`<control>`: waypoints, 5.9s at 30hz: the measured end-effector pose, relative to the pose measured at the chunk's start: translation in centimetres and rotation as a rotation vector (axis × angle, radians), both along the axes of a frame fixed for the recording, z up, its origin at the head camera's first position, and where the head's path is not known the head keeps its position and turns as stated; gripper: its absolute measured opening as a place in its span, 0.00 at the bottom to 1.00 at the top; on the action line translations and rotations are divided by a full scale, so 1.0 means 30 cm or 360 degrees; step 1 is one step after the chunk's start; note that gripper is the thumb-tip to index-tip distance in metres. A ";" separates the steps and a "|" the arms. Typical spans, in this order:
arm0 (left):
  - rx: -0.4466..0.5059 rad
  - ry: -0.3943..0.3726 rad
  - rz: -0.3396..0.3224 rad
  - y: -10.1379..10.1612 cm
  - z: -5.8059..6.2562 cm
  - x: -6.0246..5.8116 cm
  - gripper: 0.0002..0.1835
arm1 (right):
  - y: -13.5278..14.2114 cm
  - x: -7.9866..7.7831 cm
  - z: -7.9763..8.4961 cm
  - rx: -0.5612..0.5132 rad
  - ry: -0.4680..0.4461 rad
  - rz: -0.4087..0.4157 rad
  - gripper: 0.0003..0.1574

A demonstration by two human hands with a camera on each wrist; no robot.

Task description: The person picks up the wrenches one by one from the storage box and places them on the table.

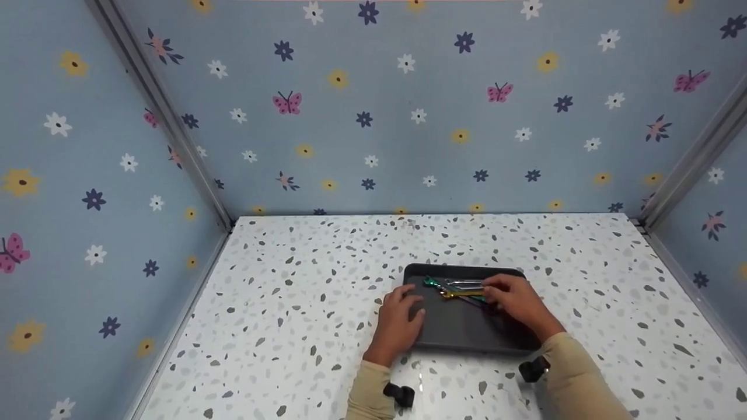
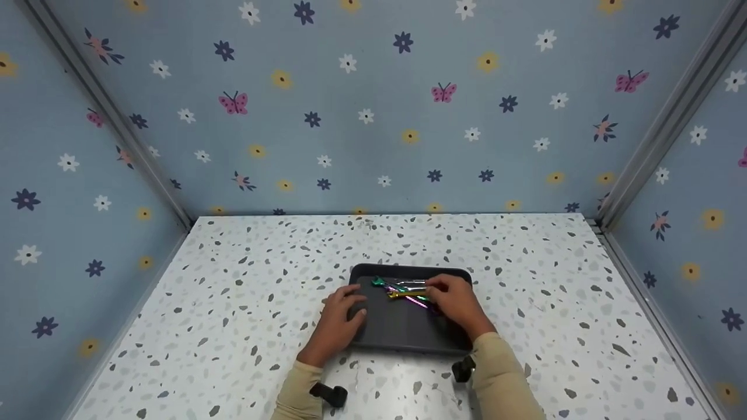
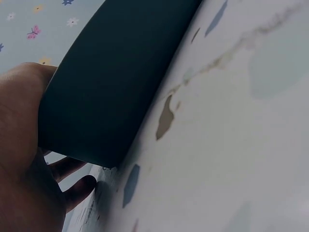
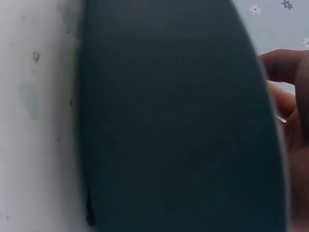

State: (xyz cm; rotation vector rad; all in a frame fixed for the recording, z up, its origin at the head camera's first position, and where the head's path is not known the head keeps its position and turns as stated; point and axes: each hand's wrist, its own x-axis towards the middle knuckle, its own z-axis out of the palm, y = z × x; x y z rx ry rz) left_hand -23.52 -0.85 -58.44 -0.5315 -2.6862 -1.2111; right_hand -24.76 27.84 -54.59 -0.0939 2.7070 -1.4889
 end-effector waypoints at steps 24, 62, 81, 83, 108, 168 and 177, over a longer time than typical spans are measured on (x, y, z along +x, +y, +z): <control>0.0015 -0.0024 0.0015 0.003 0.001 -0.004 0.15 | 0.004 -0.052 -0.030 0.0219 0.0128 -0.0080 0.10; 0.0019 -0.0051 -0.0016 -0.005 -0.005 -0.016 0.15 | -0.017 -0.055 -0.060 0.0445 0.0181 0.0025 0.10; 0.0071 -0.0041 -0.0056 -0.006 -0.010 -0.016 0.15 | -0.002 -0.059 -0.076 0.0359 0.0145 0.0072 0.10; 0.0066 -0.0032 -0.0051 -0.006 -0.011 -0.017 0.14 | -0.001 -0.066 -0.066 0.0362 0.0061 0.0078 0.10; 0.0037 -0.0018 -0.0041 -0.009 -0.012 -0.012 0.13 | 0.020 -0.097 0.079 0.0566 -0.0337 0.0489 0.20; 0.0077 -0.0043 -0.0022 -0.007 -0.021 -0.022 0.14 | 0.005 -0.139 0.020 0.0441 -0.0388 0.0336 0.10; 0.0070 -0.0111 -0.0007 0.000 -0.022 -0.022 0.15 | 0.023 -0.131 0.006 0.0354 -0.0370 0.0307 0.09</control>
